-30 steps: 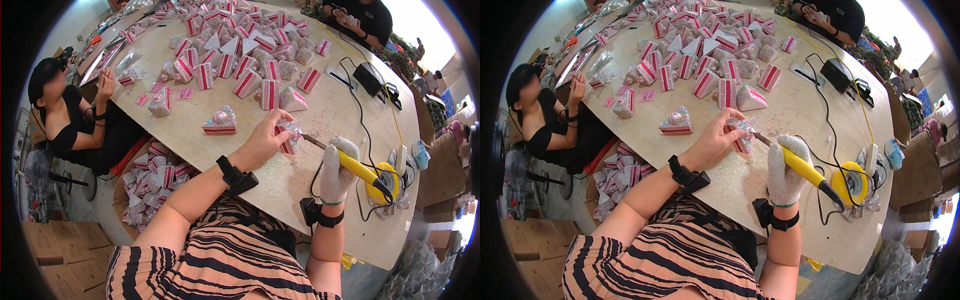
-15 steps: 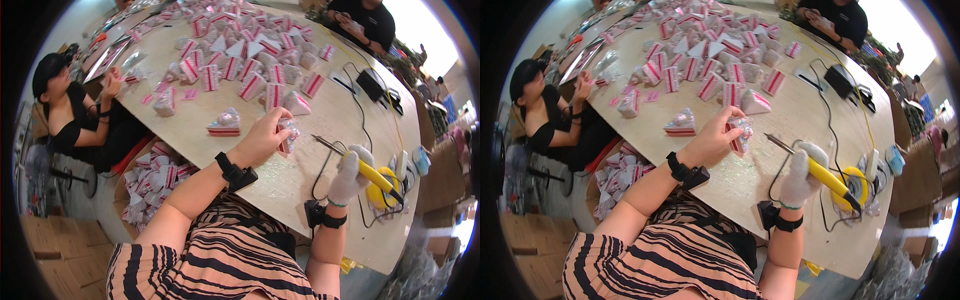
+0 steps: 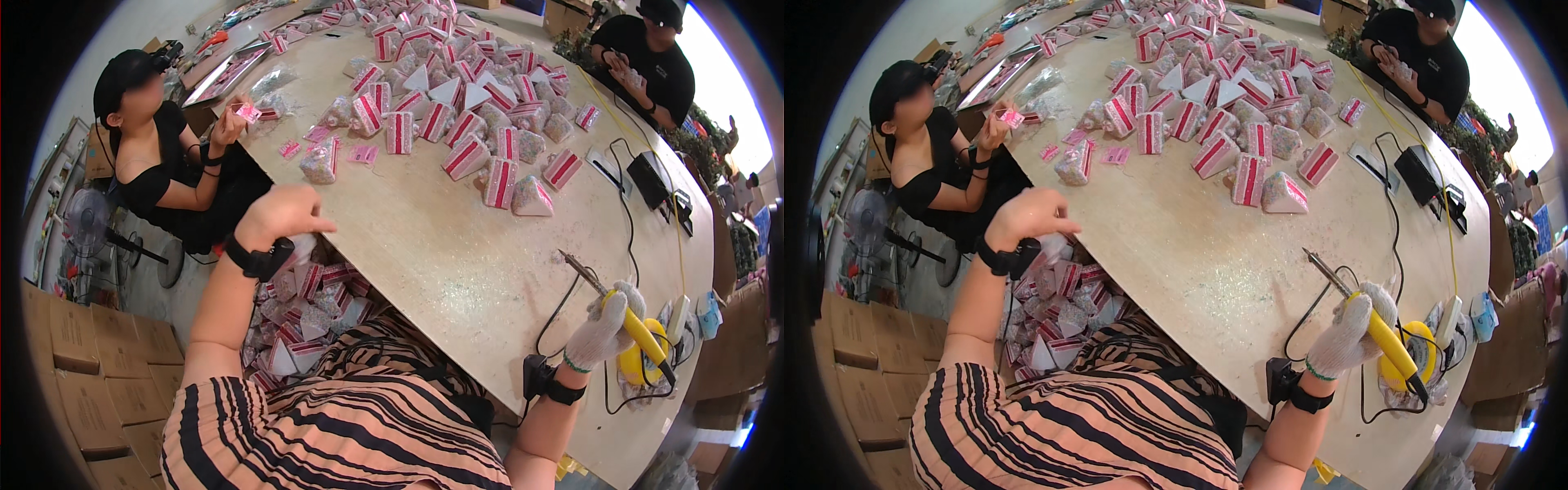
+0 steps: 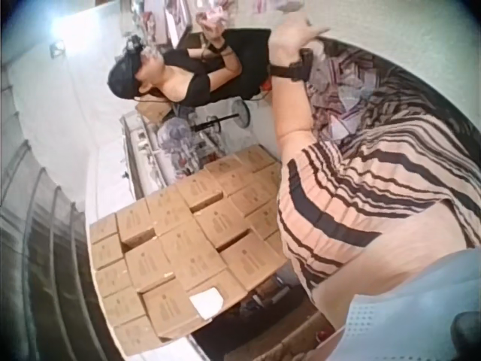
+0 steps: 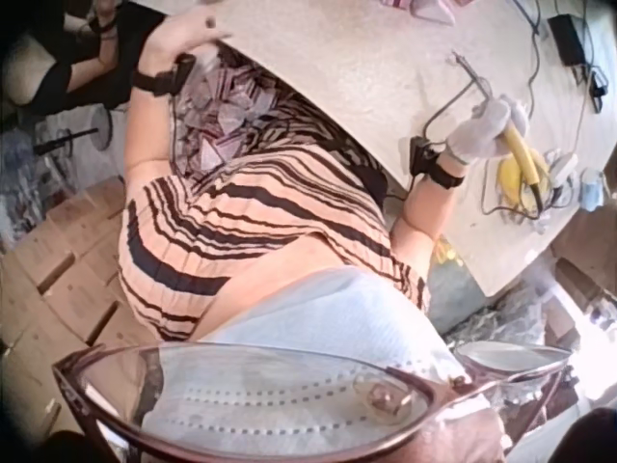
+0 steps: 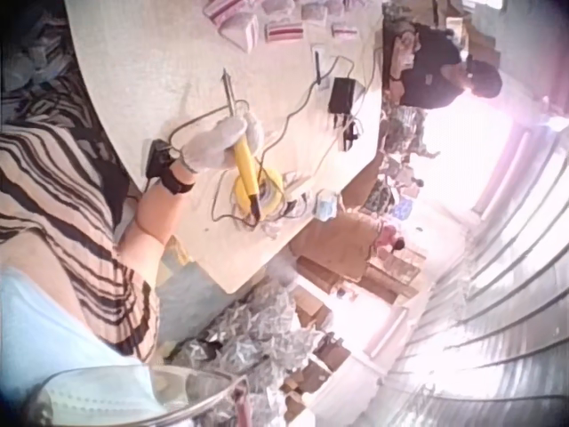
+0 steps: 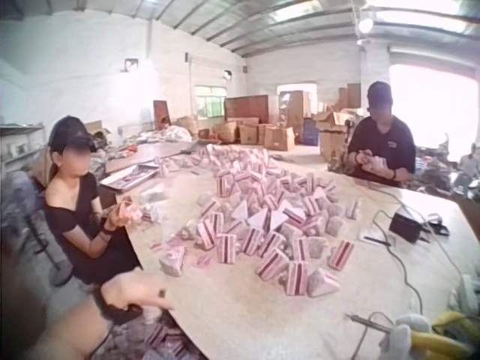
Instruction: Using a heat sealing tool to seal small plastic bags containing decorative items.
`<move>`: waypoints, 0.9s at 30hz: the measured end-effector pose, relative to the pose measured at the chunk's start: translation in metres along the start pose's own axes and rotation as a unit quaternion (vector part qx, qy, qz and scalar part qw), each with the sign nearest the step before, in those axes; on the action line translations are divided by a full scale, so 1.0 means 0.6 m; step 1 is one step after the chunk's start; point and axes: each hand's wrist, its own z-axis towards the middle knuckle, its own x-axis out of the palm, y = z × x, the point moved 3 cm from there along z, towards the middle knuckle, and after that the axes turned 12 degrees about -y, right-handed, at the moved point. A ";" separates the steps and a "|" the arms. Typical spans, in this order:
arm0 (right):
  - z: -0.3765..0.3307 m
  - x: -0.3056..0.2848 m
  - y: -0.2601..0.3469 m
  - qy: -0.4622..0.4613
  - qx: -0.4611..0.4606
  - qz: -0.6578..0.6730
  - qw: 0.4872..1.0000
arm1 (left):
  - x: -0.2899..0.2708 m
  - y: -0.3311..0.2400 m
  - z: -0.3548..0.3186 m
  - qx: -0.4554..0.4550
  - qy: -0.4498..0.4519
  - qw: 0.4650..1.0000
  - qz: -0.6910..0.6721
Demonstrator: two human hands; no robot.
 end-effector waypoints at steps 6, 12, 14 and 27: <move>0.000 0.000 -0.011 -0.018 -0.006 0.013 1.000 | 0.005 -0.139 0.093 0.256 -0.266 0.929 -0.028; 0.000 -0.008 -0.013 -0.053 -0.031 0.025 0.998 | 0.050 -0.382 0.208 0.398 -0.437 0.806 -0.019; 0.005 -0.012 -0.020 -0.054 -0.041 0.025 0.997 | 0.062 -0.422 0.242 0.337 -0.304 0.891 -0.016; -0.014 0.007 -0.018 -0.035 0.022 0.034 0.999 | 0.089 -0.308 0.090 0.448 -0.343 0.809 -0.164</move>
